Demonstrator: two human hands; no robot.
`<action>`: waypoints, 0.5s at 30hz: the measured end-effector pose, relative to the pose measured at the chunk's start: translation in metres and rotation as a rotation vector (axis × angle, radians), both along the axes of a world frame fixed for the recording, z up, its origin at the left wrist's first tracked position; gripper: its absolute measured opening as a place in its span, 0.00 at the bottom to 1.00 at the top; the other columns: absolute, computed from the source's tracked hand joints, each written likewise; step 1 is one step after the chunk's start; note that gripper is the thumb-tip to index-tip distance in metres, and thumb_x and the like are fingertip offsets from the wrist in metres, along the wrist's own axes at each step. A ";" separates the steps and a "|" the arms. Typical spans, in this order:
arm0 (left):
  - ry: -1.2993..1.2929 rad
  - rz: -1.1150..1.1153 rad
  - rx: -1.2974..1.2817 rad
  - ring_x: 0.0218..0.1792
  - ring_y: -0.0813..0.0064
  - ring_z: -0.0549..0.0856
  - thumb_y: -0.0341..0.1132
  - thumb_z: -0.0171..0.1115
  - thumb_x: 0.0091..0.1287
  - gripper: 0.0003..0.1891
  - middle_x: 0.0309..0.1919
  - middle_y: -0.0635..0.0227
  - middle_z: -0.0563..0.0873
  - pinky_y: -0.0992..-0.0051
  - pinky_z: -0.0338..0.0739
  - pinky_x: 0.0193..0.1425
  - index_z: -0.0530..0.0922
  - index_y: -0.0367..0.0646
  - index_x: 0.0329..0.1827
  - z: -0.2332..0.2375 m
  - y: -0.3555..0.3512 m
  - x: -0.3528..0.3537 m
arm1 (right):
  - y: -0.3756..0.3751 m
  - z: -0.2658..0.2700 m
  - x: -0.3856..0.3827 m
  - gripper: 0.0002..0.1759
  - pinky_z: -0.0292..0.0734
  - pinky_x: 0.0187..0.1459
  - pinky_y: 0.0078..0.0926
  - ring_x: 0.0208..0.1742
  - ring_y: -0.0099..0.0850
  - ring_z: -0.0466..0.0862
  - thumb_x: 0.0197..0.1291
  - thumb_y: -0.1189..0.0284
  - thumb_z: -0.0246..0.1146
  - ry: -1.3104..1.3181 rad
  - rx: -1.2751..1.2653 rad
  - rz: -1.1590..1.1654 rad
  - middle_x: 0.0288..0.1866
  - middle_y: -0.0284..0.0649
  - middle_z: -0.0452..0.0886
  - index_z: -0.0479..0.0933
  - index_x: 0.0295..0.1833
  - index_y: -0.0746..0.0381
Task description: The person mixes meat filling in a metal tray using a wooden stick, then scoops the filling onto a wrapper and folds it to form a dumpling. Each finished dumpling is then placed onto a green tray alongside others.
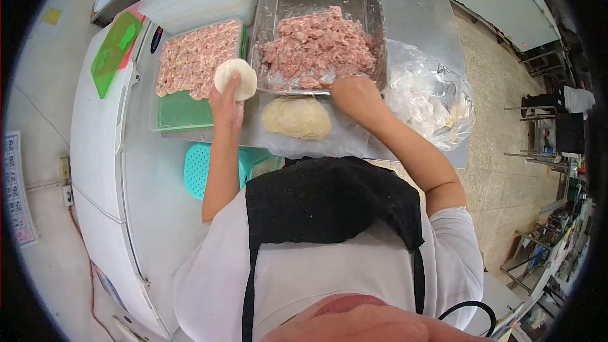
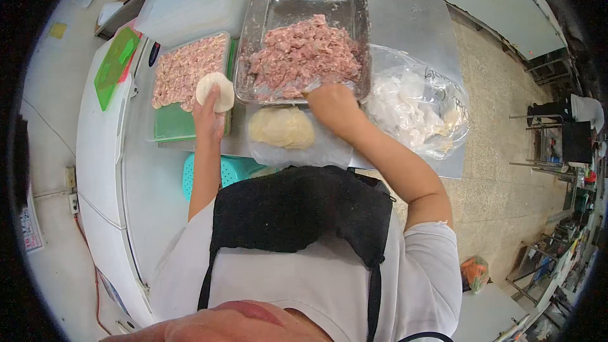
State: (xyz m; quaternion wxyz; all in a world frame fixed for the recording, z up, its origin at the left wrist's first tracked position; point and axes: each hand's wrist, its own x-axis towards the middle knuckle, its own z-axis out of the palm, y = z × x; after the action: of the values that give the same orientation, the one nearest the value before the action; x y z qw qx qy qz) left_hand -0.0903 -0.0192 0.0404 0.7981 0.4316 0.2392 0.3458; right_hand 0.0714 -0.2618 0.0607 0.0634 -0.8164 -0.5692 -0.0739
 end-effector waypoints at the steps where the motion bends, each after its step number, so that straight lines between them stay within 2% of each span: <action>1: 0.131 0.050 0.160 0.50 0.71 0.84 0.36 0.58 0.72 0.17 0.51 0.62 0.83 0.69 0.81 0.55 0.74 0.34 0.58 0.006 0.007 0.000 | 0.014 -0.001 -0.009 0.08 0.78 0.26 0.36 0.27 0.38 0.86 0.51 0.71 0.59 0.012 0.020 0.003 0.22 0.43 0.83 0.82 0.24 0.59; 2: 0.073 0.048 0.144 0.49 0.74 0.84 0.38 0.59 0.72 0.18 0.50 0.63 0.84 0.73 0.80 0.52 0.74 0.34 0.58 0.012 0.011 0.001 | 0.027 -0.005 -0.018 0.08 0.78 0.25 0.36 0.26 0.38 0.85 0.49 0.71 0.59 -0.039 -0.011 0.011 0.22 0.43 0.82 0.82 0.24 0.59; 5: 0.124 -0.018 0.149 0.48 0.74 0.84 0.38 0.59 0.72 0.17 0.48 0.63 0.84 0.74 0.80 0.50 0.76 0.35 0.57 0.016 0.036 0.001 | 0.066 -0.007 -0.036 0.07 0.78 0.26 0.36 0.27 0.38 0.85 0.49 0.71 0.59 -0.002 0.063 0.049 0.23 0.44 0.82 0.82 0.24 0.59; 6: 0.121 -0.028 0.146 0.48 0.74 0.84 0.38 0.59 0.72 0.17 0.48 0.63 0.84 0.74 0.80 0.50 0.76 0.35 0.57 0.013 0.042 0.002 | 0.077 0.002 -0.043 0.08 0.79 0.28 0.39 0.30 0.39 0.86 0.50 0.72 0.59 0.029 -0.038 -0.019 0.26 0.44 0.84 0.83 0.26 0.60; 8: 0.070 0.029 0.274 0.47 0.75 0.85 0.38 0.59 0.72 0.16 0.47 0.64 0.85 0.75 0.79 0.49 0.77 0.35 0.55 0.003 0.053 0.007 | 0.080 0.001 -0.034 0.09 0.79 0.30 0.40 0.33 0.41 0.86 0.52 0.71 0.59 0.112 -0.073 -0.042 0.27 0.46 0.84 0.83 0.28 0.61; 10: 0.102 0.039 0.205 0.47 0.73 0.85 0.39 0.57 0.73 0.17 0.47 0.63 0.85 0.75 0.79 0.51 0.77 0.35 0.55 -0.003 0.058 0.014 | 0.072 -0.002 -0.017 0.10 0.79 0.32 0.41 0.35 0.43 0.86 0.55 0.70 0.59 0.196 -0.103 -0.072 0.29 0.48 0.84 0.83 0.31 0.63; 12: 0.131 0.049 0.134 0.47 0.72 0.85 0.41 0.55 0.74 0.18 0.47 0.63 0.85 0.74 0.79 0.52 0.77 0.35 0.56 -0.004 0.058 0.028 | 0.053 -0.007 0.002 0.16 0.77 0.35 0.39 0.34 0.43 0.86 0.64 0.64 0.57 0.555 0.047 -0.153 0.29 0.50 0.84 0.82 0.35 0.66; 13: 0.036 -0.056 0.095 0.50 0.69 0.84 0.44 0.52 0.75 0.20 0.49 0.61 0.84 0.71 0.78 0.55 0.76 0.35 0.57 -0.004 0.053 0.038 | 0.046 0.003 0.002 0.16 0.77 0.35 0.39 0.34 0.43 0.86 0.64 0.64 0.57 0.548 0.049 -0.164 0.29 0.50 0.84 0.82 0.35 0.66; 14: -0.056 -0.159 0.053 0.52 0.67 0.83 0.46 0.50 0.75 0.23 0.51 0.60 0.83 0.68 0.77 0.59 0.75 0.34 0.59 -0.004 0.046 0.047 | 0.037 0.015 -0.001 0.20 0.76 0.34 0.37 0.31 0.39 0.84 0.66 0.59 0.57 0.697 0.193 -0.265 0.27 0.48 0.83 0.81 0.36 0.67; 15: -0.059 -0.168 0.049 0.52 0.67 0.83 0.46 0.50 0.75 0.23 0.51 0.60 0.83 0.68 0.77 0.59 0.75 0.34 0.59 0.000 0.034 0.057 | 0.029 0.023 -0.003 0.24 0.74 0.34 0.35 0.28 0.35 0.82 0.68 0.55 0.56 0.843 0.339 -0.364 0.25 0.46 0.81 0.80 0.37 0.68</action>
State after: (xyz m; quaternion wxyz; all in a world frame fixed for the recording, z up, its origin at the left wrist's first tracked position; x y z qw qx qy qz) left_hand -0.0337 0.0152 0.0399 0.8201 0.4592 0.1698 0.2962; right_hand 0.0684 -0.2325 0.0833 0.4065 -0.8397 -0.3219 0.1613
